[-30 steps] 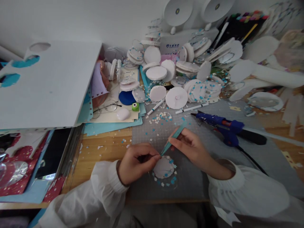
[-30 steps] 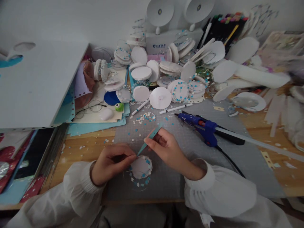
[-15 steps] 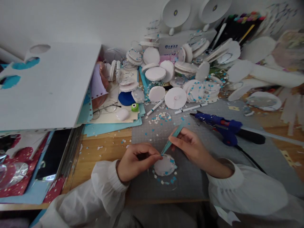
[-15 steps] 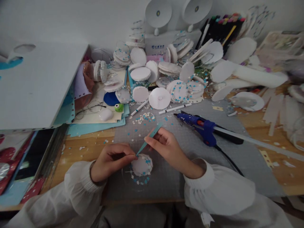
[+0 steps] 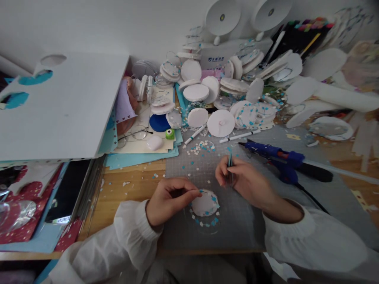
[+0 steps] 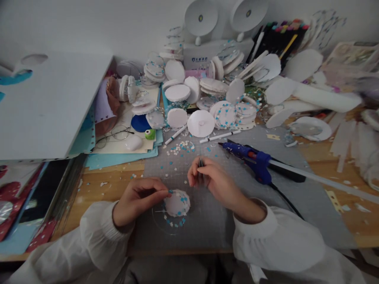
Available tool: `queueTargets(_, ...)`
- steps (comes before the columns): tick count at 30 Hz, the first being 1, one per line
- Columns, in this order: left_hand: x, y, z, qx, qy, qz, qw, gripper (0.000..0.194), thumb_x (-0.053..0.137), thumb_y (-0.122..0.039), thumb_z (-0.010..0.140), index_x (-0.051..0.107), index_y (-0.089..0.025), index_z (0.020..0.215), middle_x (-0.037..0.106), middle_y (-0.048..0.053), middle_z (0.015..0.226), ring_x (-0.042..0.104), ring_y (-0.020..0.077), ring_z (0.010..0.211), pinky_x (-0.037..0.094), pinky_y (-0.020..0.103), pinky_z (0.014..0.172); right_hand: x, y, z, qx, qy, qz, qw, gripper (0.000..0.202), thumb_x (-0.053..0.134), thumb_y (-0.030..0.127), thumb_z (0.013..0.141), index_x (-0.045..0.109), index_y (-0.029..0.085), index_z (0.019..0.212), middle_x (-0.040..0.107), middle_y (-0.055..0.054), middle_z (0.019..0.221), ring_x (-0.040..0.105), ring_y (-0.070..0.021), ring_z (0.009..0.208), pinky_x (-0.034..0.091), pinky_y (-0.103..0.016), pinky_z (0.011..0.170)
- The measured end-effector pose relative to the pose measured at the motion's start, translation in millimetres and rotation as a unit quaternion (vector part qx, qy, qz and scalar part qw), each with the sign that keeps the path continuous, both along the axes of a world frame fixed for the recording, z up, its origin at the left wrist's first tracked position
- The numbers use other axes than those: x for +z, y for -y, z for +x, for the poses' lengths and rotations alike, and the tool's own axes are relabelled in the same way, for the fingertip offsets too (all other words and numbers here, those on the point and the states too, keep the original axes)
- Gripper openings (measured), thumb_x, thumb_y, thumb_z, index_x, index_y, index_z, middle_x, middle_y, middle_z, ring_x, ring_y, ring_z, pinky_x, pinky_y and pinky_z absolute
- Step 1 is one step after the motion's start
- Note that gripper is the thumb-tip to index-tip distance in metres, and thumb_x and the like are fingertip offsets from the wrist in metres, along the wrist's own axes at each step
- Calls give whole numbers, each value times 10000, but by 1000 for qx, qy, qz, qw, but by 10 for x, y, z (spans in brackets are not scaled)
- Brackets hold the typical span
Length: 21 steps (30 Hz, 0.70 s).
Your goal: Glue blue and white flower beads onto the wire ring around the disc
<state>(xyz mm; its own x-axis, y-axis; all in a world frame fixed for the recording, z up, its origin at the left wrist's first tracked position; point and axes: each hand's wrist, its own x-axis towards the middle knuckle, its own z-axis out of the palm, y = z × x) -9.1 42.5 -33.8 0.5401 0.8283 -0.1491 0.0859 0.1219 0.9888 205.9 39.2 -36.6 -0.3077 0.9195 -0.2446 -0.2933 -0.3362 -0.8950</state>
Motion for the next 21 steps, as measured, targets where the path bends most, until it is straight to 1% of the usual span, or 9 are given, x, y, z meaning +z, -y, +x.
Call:
queueTargets(2, -2, -4, -2, -1, -1, 9, 1000, 147, 637, -201, 803, 700, -99, 719, 649, 58, 679, 546, 122, 619, 405, 229, 579, 26, -2, 25, 39, 28, -21, 999, 116, 473, 265, 777, 498, 179, 704, 460, 34, 548, 394, -85, 495, 272, -237, 483)
queueTargets(4, -2, -5, -4, -2, -2, 17, 1000, 144, 635, -198, 806, 698, -100, 720, 650, 57, 682, 552, 125, 626, 409, 231, 587, 49, 10, 46, 95, 77, -23, 992, 155, 497, 309, 813, 535, 165, 768, 414, 50, 551, 335, -70, 480, 235, -229, 464)
queueTargets(6, 0, -6, -7, -1, -5, 25, 1000, 140, 632, -192, 808, 697, -103, 722, 648, 54, 681, 551, 123, 624, 406, 229, 585, 67, 28, 55, 149, 130, -6, 980, 205, 537, 358, 825, 558, 155, 812, 441, 40, 611, 363, -69, 530, 265, -221, 490)
queueTargets(8, 3, -7, -9, 0, -7, 27, 1000, 140, 628, -187, 810, 696, -105, 720, 643, 49, 673, 544, 118, 616, 400, 225, 576, 73, 44, 53, 180, 174, 19, 968, 233, 578, 384, 813, 568, 151, 819, 487, 22, 683, 412, -78, 600, 310, -218, 539)
queueTargets(10, 5, -10, -6, 0, -6, 26, 1000, 142, 626, -188, 810, 694, -105, 716, 638, 46, 664, 538, 115, 607, 397, 223, 567, 65, 52, 44, 192, 200, 32, 960, 250, 594, 399, 807, 574, 151, 814, 509, 16, 702, 431, -84, 626, 327, -219, 560)
queueTargets(14, 7, -16, 5, -1, -4, 28, 1000, 149, 626, -195, 807, 692, -100, 713, 633, 47, 651, 531, 113, 594, 394, 219, 554, 33, 54, 25, 208, 215, 30, 954, 248, 603, 404, 806, 590, 157, 826, 507, 34, 656, 415, -73, 577, 309, -209, 521)
queueTargets(21, 14, 3, 17, -5, -26, 55, 998, 181, 619, -240, 810, 683, -103, 711, 621, 52, 640, 526, 124, 579, 394, 232, 538, 44, 74, 9, 196, 223, 35, 954, 240, 641, 387, 777, 593, 152, 759, 501, 37, 617, 409, -68, 553, 300, -203, 499)
